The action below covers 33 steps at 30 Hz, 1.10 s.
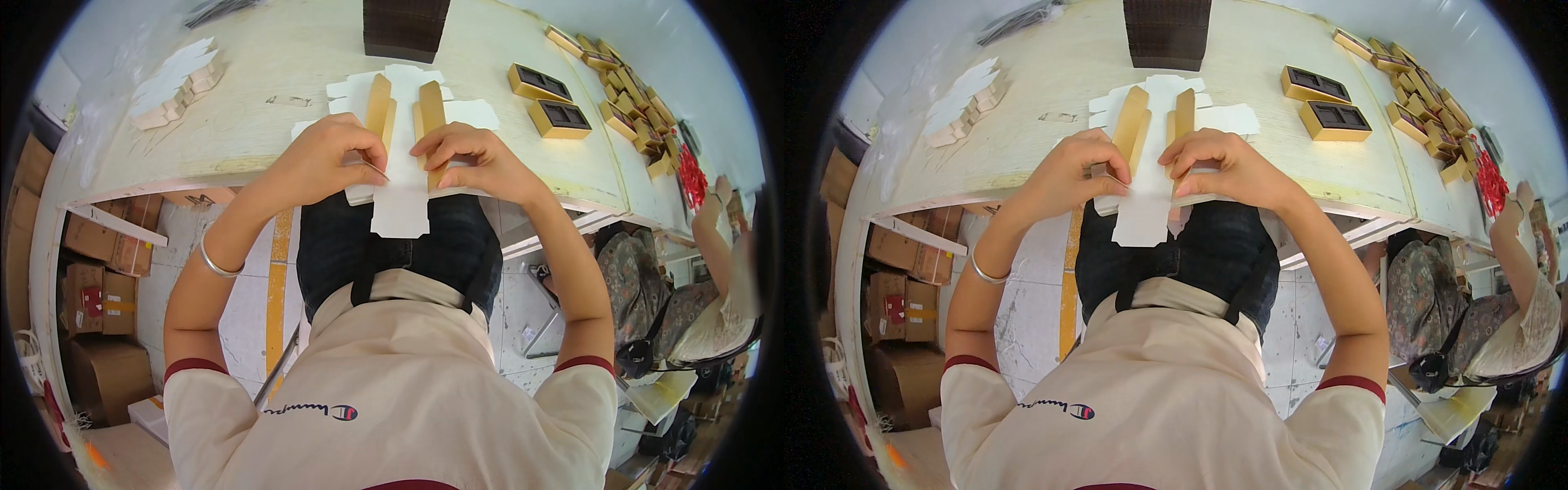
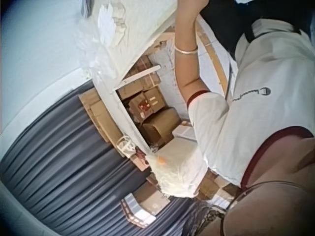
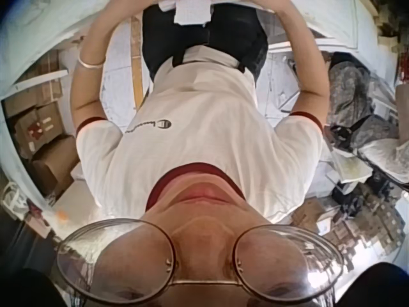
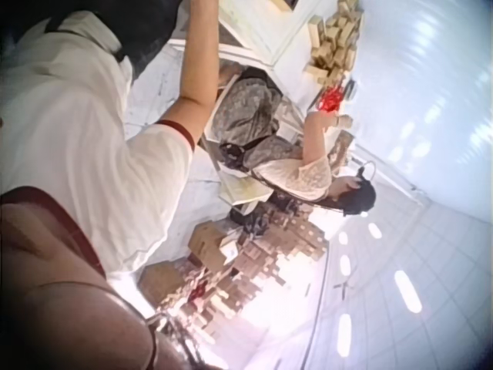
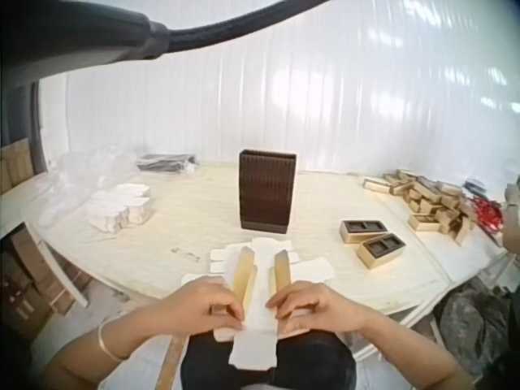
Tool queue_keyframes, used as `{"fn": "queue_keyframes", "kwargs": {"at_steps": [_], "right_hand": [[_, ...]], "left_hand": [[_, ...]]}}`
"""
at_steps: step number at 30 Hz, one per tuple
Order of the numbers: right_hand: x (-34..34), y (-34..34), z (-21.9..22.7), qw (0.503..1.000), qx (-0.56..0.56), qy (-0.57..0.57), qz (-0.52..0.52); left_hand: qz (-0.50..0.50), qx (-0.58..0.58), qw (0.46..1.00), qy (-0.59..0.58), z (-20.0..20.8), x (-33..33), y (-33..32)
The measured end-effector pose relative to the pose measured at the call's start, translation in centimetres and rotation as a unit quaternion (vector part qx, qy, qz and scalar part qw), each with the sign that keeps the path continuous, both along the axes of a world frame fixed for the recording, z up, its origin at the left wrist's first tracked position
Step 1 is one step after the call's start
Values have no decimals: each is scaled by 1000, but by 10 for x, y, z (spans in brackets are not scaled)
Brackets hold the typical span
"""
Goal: The person folds flat white cardboard pieces into small rectangular boxes, inserts a gold inner tray, and places a dark brown lid on top. They repeat this process for multiple units, stacking the finished boxes on the table.
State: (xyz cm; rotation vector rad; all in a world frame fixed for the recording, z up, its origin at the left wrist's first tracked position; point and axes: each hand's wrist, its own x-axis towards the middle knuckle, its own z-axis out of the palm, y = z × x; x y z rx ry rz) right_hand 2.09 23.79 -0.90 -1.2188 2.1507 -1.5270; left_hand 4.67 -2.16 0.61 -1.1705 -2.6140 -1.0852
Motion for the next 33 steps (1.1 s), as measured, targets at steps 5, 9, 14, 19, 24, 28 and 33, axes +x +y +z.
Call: {"fn": "queue_keyframes", "kwargs": {"at_steps": [5, 9, 14, 19, 24, 28, 33], "right_hand": [[3, 5, 3, 1000, 4, -1, -3], [5, 4, 1, 999, -8, 35, -2], [8, -5, 5, 989, 4, 130, -71], [17, -26, 11, 931, 104, 334, -103], [20, -32, 10, 974, 70, 187, -110], [14, -29, 12, 991, 42, -36, -118], [11, -26, 19, 989, 76, -90, -92]], "left_hand": [[-37, 33, 991, -121, 1, -7, -11], [-49, 59, 982, -174, 2, -8, -13], [-23, 1, 991, -131, 15, -4, -4], [-1, -25, 998, -50, 10, -1, 7], [22, -14, 991, -128, 18, 2, 23], [40, 59, 992, -101, 6, 6, 30], [52, 140, 983, -105, -6, 9, 34]]}}
